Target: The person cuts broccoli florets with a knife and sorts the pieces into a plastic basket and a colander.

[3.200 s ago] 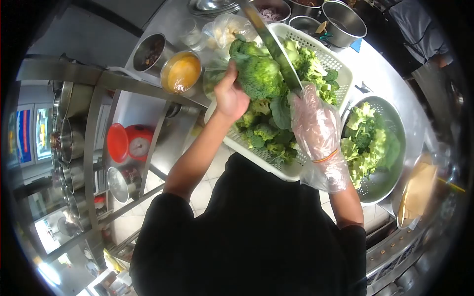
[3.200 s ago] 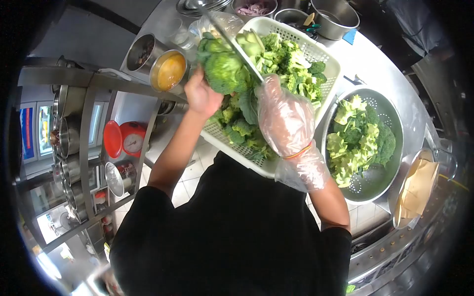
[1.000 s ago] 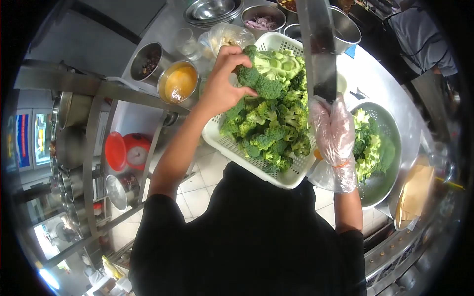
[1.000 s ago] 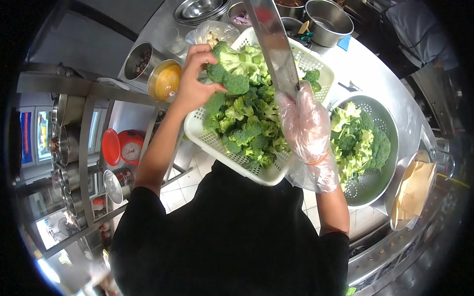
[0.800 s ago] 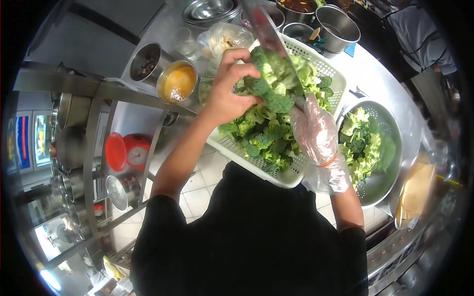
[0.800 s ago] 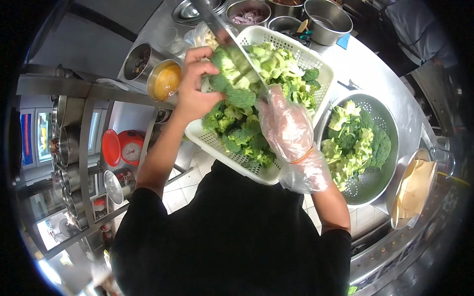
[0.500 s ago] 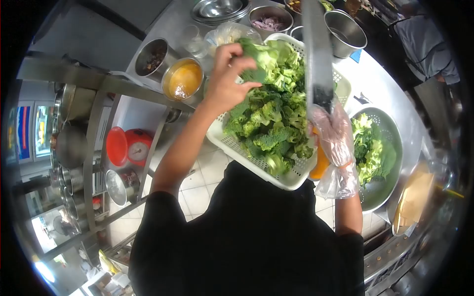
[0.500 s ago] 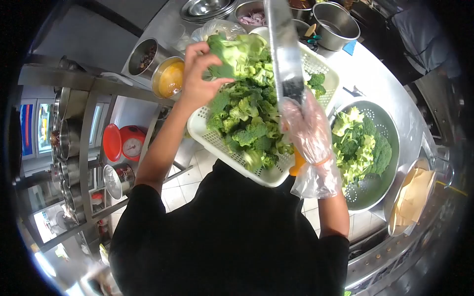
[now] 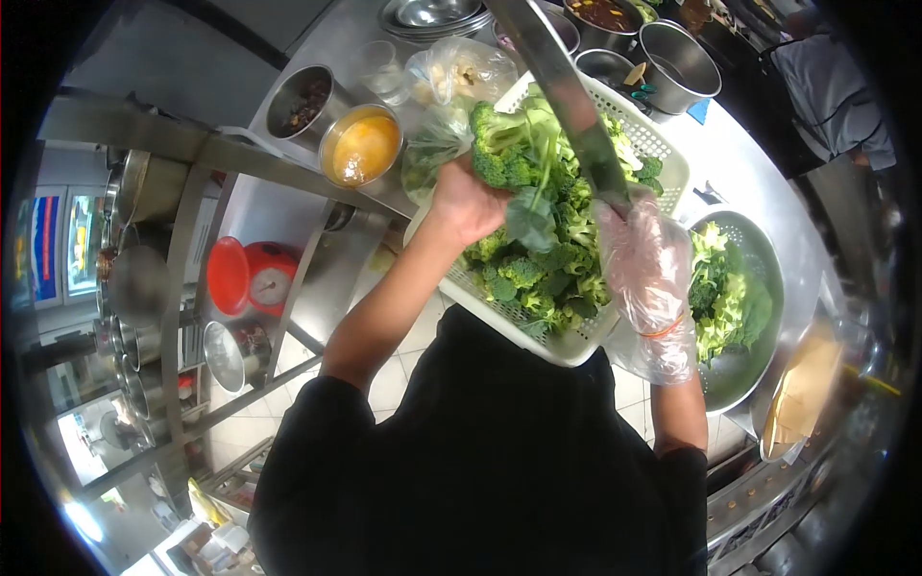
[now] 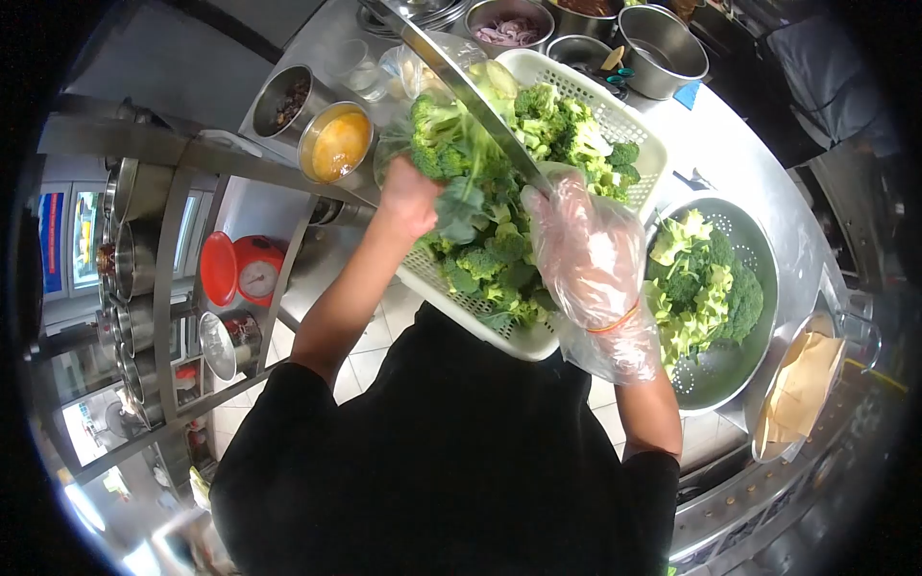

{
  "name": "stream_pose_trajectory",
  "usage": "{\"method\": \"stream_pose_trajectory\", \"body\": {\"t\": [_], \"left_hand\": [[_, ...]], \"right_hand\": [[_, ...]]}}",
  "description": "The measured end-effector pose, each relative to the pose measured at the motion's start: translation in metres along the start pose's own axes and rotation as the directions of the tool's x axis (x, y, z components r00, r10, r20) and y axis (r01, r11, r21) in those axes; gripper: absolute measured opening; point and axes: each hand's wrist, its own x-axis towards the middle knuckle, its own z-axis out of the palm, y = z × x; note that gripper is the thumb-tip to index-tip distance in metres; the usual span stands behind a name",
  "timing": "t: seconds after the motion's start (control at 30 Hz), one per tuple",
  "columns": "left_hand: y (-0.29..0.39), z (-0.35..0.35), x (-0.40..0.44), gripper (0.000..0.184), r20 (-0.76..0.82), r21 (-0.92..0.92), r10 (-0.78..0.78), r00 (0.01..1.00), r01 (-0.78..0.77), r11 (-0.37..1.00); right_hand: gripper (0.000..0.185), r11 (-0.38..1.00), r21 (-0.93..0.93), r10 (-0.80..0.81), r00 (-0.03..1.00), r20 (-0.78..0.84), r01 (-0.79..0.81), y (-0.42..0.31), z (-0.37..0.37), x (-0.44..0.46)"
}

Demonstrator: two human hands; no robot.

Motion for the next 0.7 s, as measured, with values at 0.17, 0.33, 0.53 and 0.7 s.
{"method": "stream_pose_trajectory", "body": {"t": [0.17,0.33,0.53,0.7], "left_hand": [[0.013,-0.02,-0.004,0.045,0.306,-0.126,-0.225,0.925,0.273,0.954],[0.004,0.016,0.001,0.038,-0.18,0.056,-0.014,0.984,0.024,0.998],[0.001,-0.009,0.012,0.037,-0.089,0.178,0.185,0.979,-0.167,0.97],[-0.002,0.0,0.007,0.042,0.138,0.277,0.395,0.908,-0.418,0.865]], "right_hand": [[0.021,0.969,-0.012,-0.247,0.956,-0.158,0.248,0.004,0.004,0.009],[0.026,0.994,0.053,-0.094,0.993,0.071,0.091,0.026,0.03,0.007],[0.022,0.961,0.223,0.152,0.987,0.058,-0.161,-0.007,0.0,0.002],[0.024,0.983,-0.16,-0.092,0.996,-0.006,0.09,0.006,0.029,-0.007]]}}
